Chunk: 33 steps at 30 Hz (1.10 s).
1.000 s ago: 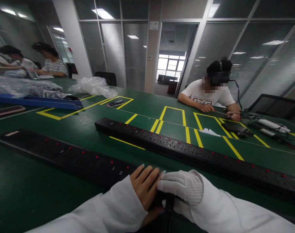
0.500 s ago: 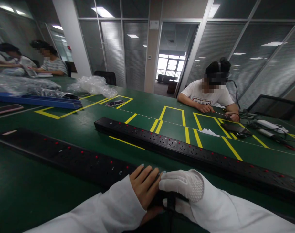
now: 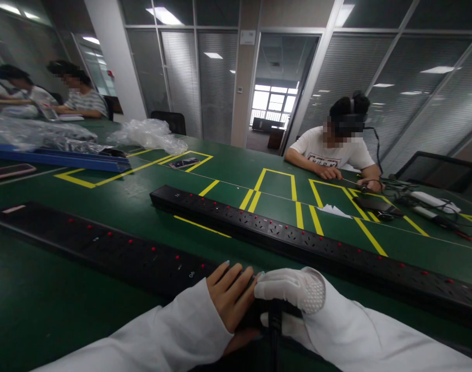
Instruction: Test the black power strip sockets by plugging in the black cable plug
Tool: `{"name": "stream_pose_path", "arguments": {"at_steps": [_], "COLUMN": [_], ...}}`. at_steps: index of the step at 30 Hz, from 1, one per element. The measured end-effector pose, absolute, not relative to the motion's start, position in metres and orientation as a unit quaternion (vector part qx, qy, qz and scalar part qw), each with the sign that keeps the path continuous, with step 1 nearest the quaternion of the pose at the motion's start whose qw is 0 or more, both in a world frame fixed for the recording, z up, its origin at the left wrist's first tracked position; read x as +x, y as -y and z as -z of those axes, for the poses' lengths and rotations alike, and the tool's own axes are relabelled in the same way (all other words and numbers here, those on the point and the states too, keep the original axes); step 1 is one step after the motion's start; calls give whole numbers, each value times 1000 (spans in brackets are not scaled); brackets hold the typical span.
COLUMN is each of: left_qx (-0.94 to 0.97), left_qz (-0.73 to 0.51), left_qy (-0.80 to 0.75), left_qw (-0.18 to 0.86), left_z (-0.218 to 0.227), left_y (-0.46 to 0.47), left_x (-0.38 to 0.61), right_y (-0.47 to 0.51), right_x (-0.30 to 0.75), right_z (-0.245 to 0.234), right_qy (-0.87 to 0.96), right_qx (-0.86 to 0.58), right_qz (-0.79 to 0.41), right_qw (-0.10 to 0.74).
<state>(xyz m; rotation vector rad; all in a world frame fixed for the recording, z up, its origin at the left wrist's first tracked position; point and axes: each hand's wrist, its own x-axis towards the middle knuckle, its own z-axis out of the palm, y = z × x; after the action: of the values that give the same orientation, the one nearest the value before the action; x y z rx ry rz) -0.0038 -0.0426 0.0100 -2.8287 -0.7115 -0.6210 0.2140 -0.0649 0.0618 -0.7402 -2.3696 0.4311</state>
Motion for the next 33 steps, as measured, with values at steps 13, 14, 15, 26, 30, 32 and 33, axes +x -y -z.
{"name": "stream_pose_path", "arguments": {"at_steps": [13,14,15,26,30,32,33], "left_qx": [-939,-938,-937,-937,-937,-937,-937], "left_qz": [215,218,222,225,229,228,226], "left_qy": [243,244,244,247,244,244,243], "left_qw": [117,113,112,100,105,107,109], "left_z": [1,0,0,-6,-5,-4,-3], "left_y": [40,40,40,43,42,41,41], "left_x": [-3,-3,-3,-2,-2,-3,-4], "right_y": [79,78,78,73,75,77,78], "right_x": [200,202,203,210,206,203,202], "right_z": [-90,-89,-89,-73,-83,-91,-94], "right_qy": [934,934,935,911,929,933,934], "right_qx": [-301,-303,-304,-288,-291,-291,-294], "right_qz": [43,27,13,-103,-32,-18,-16], "right_qw": [189,187,182,275,228,209,204]}}
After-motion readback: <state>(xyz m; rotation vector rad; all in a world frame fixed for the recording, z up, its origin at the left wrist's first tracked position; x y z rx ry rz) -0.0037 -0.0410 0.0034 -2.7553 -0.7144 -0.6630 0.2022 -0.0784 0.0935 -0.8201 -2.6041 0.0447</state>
